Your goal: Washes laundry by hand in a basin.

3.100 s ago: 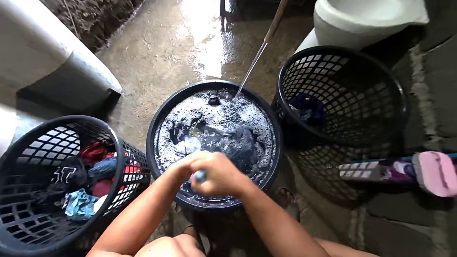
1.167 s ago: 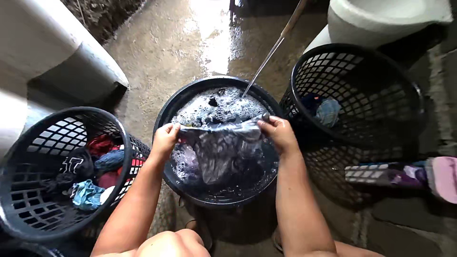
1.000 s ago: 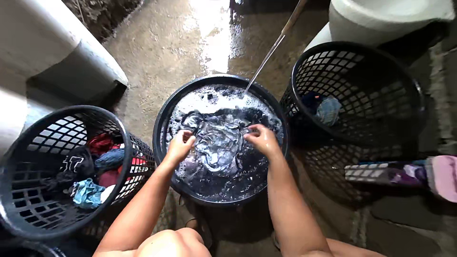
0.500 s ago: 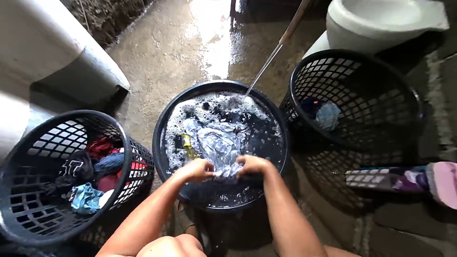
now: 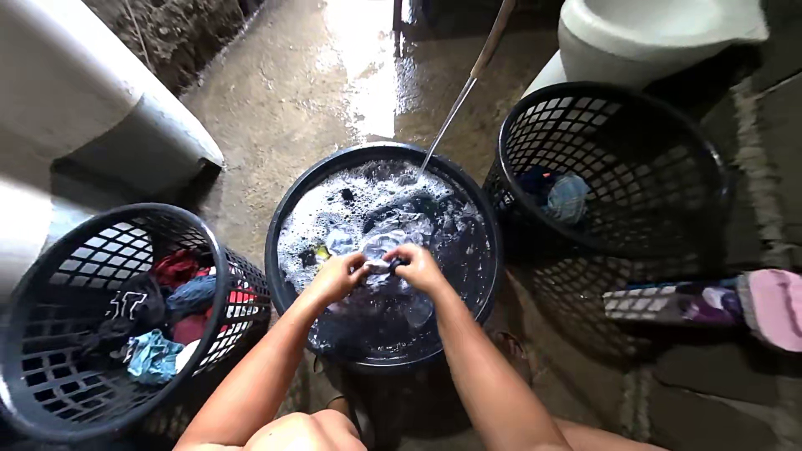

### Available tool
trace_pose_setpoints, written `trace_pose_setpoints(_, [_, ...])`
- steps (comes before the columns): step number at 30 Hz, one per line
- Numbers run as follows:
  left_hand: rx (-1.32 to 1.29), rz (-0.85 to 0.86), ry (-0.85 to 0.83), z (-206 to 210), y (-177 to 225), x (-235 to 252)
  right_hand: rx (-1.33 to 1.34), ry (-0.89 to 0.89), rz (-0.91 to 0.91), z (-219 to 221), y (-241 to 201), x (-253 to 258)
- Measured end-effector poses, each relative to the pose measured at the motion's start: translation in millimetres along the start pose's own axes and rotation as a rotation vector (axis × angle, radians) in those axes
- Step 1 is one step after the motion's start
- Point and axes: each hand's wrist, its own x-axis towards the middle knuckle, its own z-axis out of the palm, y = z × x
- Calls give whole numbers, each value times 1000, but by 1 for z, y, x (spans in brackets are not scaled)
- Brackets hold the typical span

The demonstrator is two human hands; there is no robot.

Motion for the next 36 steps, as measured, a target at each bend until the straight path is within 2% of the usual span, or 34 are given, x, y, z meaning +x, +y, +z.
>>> trace_pose_setpoints(3, [137, -171, -213, 40, -30, 4, -164, -136, 221, 38, 31, 1])
trace_pose_setpoints(6, [168, -290, -404, 69, -31, -10, -169, -182, 359, 56, 49, -12])
trace_pose_setpoints(9, [171, -273, -473, 79, -34, -24, -140, -280, 452, 60, 64, -30])
trace_pose_setpoints(11, [114, -228, -414, 67, -27, -37, -13, -299, 409, 61, 64, -44])
trace_pose_setpoints(13, [57, -153, -279, 42, -7, -52, 228, -266, 275, 57, 48, -58])
trace_pose_setpoints(16, [-45, -95, -10, -13, 44, -78, 504, -179, 164, 33, -24, -72])
trace_pose_setpoints(18, [-145, -38, 172, -46, 72, -96, 482, -144, 51, 11, -82, -79])
trace_pose_setpoints(20, [-254, 91, 350, -69, 90, -113, 422, -129, -84, -11, -128, -87])
trace_pose_setpoints(23, [-445, 184, 517, -109, 136, -149, 414, -70, -260, -39, -186, -108])
trace_pose_setpoints(26, [-519, 305, 699, -145, 170, -171, 483, -8, -385, -63, -232, -127])
trace_pose_setpoints(29, [-566, 454, 751, -163, 204, -181, 421, 7, -573, -80, -268, -139])
trace_pose_setpoints(32, [-611, 499, 657, -153, 229, -182, 329, -28, -710, -78, -275, -135])
trace_pose_setpoints(34, [-496, 382, 588, -142, 223, -171, 264, -30, -623, -64, -257, -117])
trace_pose_setpoints(36, [-240, 206, 471, -124, 187, -151, 128, 38, -383, -39, -213, -87])
